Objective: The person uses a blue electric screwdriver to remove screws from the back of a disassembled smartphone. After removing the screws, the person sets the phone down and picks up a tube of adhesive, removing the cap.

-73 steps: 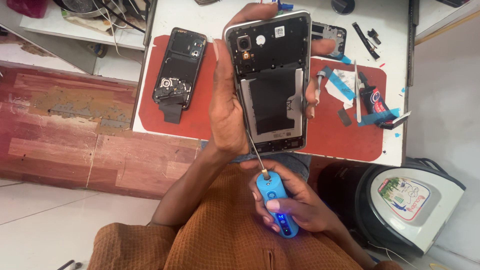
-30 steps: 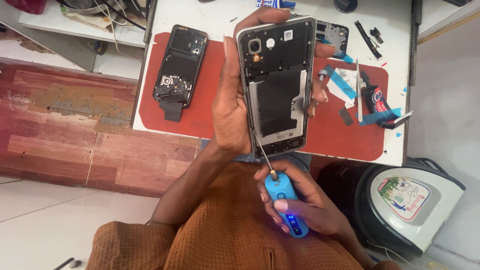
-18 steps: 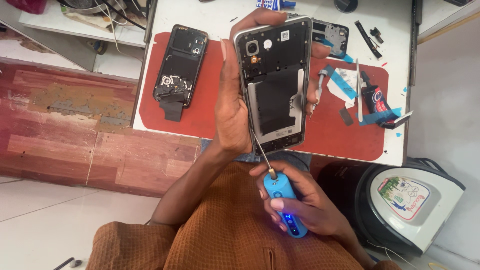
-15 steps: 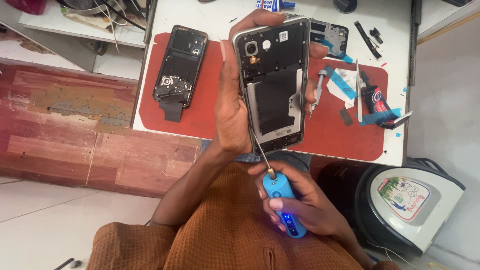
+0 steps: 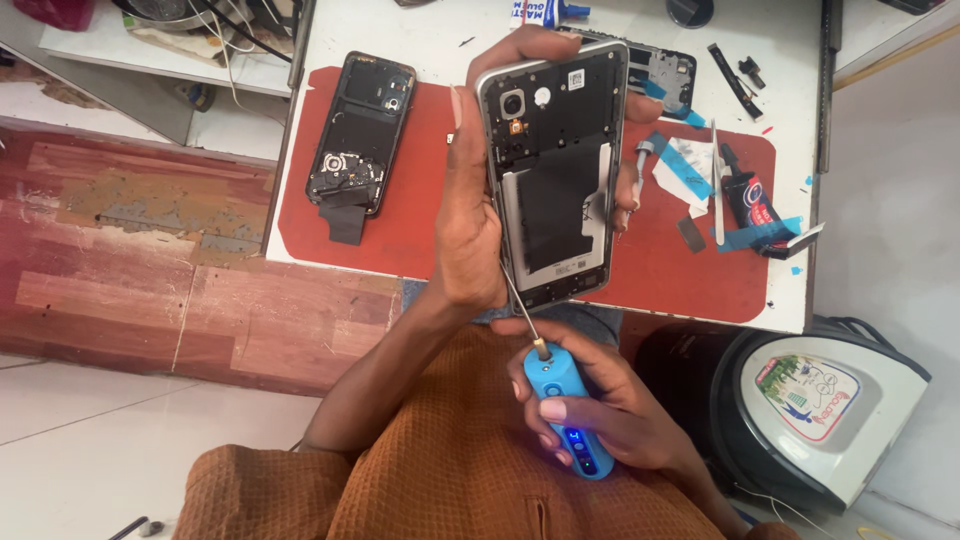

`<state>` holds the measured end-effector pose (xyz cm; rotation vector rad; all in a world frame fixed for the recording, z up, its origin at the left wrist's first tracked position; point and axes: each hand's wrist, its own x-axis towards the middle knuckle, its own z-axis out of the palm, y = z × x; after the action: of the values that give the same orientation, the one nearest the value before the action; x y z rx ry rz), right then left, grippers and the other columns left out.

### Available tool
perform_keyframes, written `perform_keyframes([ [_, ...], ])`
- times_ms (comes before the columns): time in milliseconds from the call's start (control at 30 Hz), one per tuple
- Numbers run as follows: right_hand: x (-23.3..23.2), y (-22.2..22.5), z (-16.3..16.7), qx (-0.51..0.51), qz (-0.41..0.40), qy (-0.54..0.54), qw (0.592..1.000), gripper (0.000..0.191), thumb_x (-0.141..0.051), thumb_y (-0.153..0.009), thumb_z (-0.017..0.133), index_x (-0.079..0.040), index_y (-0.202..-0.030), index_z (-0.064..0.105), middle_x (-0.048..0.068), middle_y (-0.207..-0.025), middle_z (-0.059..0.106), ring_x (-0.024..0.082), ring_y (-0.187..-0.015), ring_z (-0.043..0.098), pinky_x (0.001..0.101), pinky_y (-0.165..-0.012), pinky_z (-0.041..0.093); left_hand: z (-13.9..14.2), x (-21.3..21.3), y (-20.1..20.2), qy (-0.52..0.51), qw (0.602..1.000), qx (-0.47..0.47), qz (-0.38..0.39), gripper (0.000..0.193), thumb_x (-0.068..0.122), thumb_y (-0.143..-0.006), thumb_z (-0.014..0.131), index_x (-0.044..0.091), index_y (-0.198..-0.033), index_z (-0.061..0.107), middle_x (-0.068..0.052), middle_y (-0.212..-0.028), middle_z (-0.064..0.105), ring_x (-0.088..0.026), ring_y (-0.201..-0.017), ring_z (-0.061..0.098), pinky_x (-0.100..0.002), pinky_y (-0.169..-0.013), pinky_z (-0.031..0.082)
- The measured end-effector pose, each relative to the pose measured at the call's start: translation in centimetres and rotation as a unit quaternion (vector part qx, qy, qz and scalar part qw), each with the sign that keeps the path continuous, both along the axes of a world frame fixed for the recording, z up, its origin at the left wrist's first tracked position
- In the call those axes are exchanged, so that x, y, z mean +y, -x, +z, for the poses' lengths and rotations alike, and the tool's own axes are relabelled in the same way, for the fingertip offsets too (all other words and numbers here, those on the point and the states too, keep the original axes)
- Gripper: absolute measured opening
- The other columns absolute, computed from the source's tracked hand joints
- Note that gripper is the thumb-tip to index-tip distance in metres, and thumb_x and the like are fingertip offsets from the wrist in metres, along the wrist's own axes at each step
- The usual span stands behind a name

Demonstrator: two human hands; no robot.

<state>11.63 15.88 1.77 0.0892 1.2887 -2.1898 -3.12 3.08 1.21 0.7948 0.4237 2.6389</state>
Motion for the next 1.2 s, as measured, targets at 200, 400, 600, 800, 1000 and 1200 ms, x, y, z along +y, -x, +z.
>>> perform_keyframes([
  [200,0.6,-0.6,0.0,0.061,0.007,-0.064,0.996,0.064,-0.012,-0.092,0.067,0.003,-0.15,0.043,0.012,-0.103,0.058,0.013,-0.076,0.062,0.0254,-0.06,0.055,0.1,-0.1,0.4,0.005,1.0,0.0,-0.017,0.055,0.057,-0.116,0.025,0.017,-0.152,0.032,-0.032,-0.136,0.055,-0.031,-0.094,0.073,-0.038,-0.074,0.064],
  [400,1.0,-0.6,-0.4,0.095,-0.042,-0.025,0.994,0.052,-0.025,-0.101,0.061,0.004,-0.142,0.047,0.013,-0.103,0.057,0.016,-0.075,0.062,0.0263,-0.057,0.055,0.6,-0.9,0.3,0.192,0.958,0.125,0.175,0.064,0.061,-0.107,0.034,0.023,-0.156,0.015,-0.03,-0.153,0.043,-0.037,-0.101,0.076,-0.039,-0.077,0.073],
  [600,0.8,-0.8,0.2,0.106,-0.136,-0.033,0.985,0.05,-0.026,-0.102,0.06,0.005,-0.139,0.048,0.016,-0.1,0.057,0.018,-0.073,0.062,0.0259,-0.056,0.053,1.0,-2.5,-0.9,0.24,0.948,0.135,0.159,0.053,0.055,-0.109,0.042,0.01,-0.132,0.057,-0.02,-0.167,0.023,-0.029,-0.111,0.076,-0.032,-0.082,0.072],
  [800,0.5,-0.4,0.8,0.101,-0.154,-0.048,0.982,0.05,-0.025,-0.101,0.059,0.005,-0.138,0.047,0.016,-0.1,0.057,0.017,-0.073,0.062,0.0258,-0.055,0.053,0.7,-2.8,-1.3,0.334,0.912,0.156,0.18,0.021,0.028,-0.098,0.066,0.012,-0.11,0.07,-0.021,-0.165,0.03,-0.019,-0.105,0.077,-0.037,-0.096,0.068],
  [1000,0.6,-0.4,0.5,0.111,-0.154,-0.048,0.981,0.049,-0.025,-0.102,0.059,0.006,-0.139,0.047,0.016,-0.099,0.057,0.017,-0.071,0.062,0.0253,-0.053,0.053,1.0,-3.3,-0.6,0.376,0.856,0.25,0.251,0.016,0.022,-0.101,0.071,0.008,-0.1,0.077,-0.016,-0.154,0.053,-0.025,-0.149,0.041,-0.042,-0.118,0.044],
  [1200,1.3,-0.6,0.0,0.061,-0.131,0.079,0.986,0.052,-0.03,-0.102,0.064,0.006,-0.134,0.046,0.018,-0.097,0.055,0.02,-0.066,0.061,0.0268,-0.048,0.051,2.5,-4.3,-0.2,0.402,0.885,0.174,0.155,0.01,0.021,-0.093,0.069,0.013,-0.094,0.075,-0.016,-0.162,0.038,-0.016,-0.113,0.068,-0.031,-0.09,0.064],
])
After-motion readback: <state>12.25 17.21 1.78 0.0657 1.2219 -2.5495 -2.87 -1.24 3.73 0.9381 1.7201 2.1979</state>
